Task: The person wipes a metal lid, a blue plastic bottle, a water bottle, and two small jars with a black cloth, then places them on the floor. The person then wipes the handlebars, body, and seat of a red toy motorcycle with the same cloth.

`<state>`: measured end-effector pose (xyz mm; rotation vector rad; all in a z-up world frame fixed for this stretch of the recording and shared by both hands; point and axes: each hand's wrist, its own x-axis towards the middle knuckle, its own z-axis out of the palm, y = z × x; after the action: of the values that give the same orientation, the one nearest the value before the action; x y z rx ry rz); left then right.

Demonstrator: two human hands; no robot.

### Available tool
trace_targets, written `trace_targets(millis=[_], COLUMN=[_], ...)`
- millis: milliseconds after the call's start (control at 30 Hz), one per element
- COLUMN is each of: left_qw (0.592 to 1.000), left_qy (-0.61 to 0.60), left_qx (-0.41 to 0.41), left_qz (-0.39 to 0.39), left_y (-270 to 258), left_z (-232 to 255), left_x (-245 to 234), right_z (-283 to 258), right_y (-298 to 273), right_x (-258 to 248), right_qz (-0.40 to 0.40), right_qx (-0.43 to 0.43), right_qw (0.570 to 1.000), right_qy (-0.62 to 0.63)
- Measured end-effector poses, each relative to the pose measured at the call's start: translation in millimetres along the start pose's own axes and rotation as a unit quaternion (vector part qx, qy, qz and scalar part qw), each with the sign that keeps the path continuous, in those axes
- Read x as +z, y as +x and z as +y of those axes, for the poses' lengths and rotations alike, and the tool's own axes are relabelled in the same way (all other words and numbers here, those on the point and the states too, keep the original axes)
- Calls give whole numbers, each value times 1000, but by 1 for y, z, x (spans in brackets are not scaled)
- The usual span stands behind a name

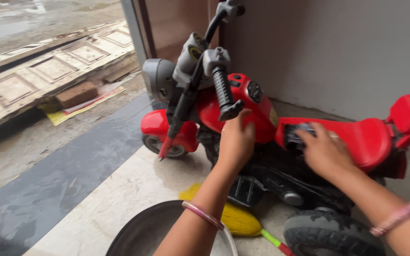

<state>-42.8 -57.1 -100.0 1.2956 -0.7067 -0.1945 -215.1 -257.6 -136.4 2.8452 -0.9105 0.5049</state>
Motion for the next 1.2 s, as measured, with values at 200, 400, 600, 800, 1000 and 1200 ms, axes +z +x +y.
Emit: trace_targets(millis=[200, 400, 600, 800, 1000, 1200], left_qw=[831, 792, 788, 770, 756, 784], left_qy=[495, 559, 565, 587, 604, 568], left_qx=[241, 214, 203, 211, 210, 195], left_qz=[-82, -121, -137, -138, -138, -155], left_y=[-12, -14, -16, -16, -17, -16], left_z=[-31, -37, -30, -31, -32, -28], left_x=[7, 9, 2, 7, 6, 0], right_z=[27, 7, 37, 11, -5, 12], right_y=[-23, -47, 24, 31, -50, -98], right_x=[-31, -22, -18, -7, -27, -24], right_qz=[-39, -1, -54, -47, 68, 139], right_qx=[120, 67, 175, 182, 16, 54], right_qw=[990, 997, 983, 982, 996, 987], right_qy=[-62, -50, -21, 5, 49, -64])
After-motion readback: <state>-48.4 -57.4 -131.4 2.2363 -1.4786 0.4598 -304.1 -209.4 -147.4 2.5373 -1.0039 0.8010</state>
